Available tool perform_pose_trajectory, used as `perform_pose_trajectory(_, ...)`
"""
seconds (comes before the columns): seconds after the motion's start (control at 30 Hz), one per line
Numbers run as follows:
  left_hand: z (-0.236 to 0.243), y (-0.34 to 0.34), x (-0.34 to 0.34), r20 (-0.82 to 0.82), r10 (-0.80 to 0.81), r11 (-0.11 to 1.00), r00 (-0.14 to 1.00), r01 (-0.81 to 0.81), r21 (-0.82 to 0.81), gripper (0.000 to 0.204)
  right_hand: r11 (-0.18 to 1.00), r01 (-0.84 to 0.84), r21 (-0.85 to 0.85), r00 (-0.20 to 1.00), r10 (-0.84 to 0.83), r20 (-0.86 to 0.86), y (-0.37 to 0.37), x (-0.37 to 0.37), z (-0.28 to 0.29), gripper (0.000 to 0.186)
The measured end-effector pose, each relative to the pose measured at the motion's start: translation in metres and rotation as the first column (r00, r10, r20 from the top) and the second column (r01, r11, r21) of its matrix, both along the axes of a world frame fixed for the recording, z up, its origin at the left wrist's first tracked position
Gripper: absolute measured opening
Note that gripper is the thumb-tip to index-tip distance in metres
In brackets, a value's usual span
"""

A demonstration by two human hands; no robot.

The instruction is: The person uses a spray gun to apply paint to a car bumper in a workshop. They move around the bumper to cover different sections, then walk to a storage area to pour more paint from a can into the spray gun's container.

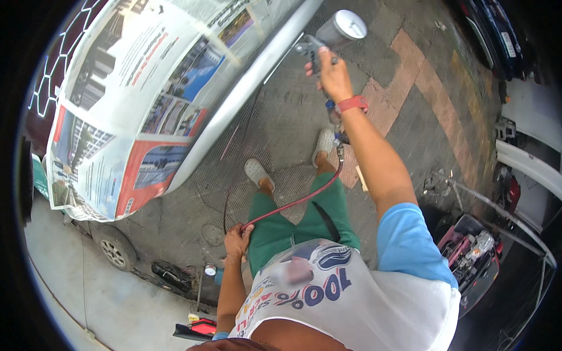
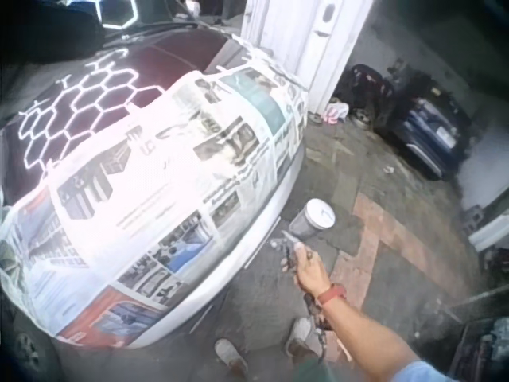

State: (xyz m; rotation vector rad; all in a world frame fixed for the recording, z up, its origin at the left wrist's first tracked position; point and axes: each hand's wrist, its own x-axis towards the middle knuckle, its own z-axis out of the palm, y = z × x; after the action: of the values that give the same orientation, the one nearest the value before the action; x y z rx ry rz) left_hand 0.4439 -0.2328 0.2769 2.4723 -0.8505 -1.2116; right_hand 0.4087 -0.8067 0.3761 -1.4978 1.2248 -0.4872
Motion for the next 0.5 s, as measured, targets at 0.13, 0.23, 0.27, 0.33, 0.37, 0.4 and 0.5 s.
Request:
perform_pose_trajectory(0.13, 0.014, -0.101, -0.019, -0.012, 0.007, 0.999, 1.000, -0.008, -0.042, 0.057, 0.996, 0.033, -0.084, 0.999, -0.032, 0.016, -0.125, -0.009, 0.004, 0.057)
perform_pose_trajectory(0.23, 0.023, -0.178, -0.050, -0.020, 0.066, 0.998, 0.998, -0.067, -0.004, 0.054, 0.993, 0.045, -0.108, 0.996, -0.037, 0.083, -0.220, -0.017, 0.002, 0.057)
perform_pose_trajectory(0.27, 0.025, -0.202, -0.059, -0.037, 0.087, 0.996, 0.996, -0.086, 0.020, 0.053, 0.992, 0.054, -0.113, 0.993, -0.042, 0.113, -0.255, -0.020, -0.001, 0.058)
perform_pose_trajectory(0.33, 0.028, -0.228, -0.087, -0.019, 0.119, 0.992, 0.993, -0.117, 0.052, 0.050, 0.992, 0.037, -0.118, 0.993, -0.023, 0.114, -0.310, -0.020, -0.003, 0.060)
perform_pose_trajectory(0.37, 0.020, -0.241, -0.102, 0.017, 0.123, 0.992, 0.992, -0.123, 0.035, 0.049, 0.991, 0.034, -0.130, 0.993, -0.019, 0.120, -0.342, -0.020, 0.000, 0.060)
perform_pose_trajectory(0.4, 0.019, -0.264, -0.114, 0.046, 0.133, 0.991, 0.990, -0.135, 0.026, 0.048, 0.991, 0.026, -0.135, 0.993, -0.009, 0.120, -0.368, -0.019, -0.001, 0.060)
perform_pose_trajectory(0.5, 0.028, -0.333, -0.142, 0.065, 0.180, 0.983, 0.981, -0.182, 0.029, 0.041, 0.978, -0.036, -0.207, 0.988, 0.066, 0.141, -0.447, -0.017, -0.005, 0.061)
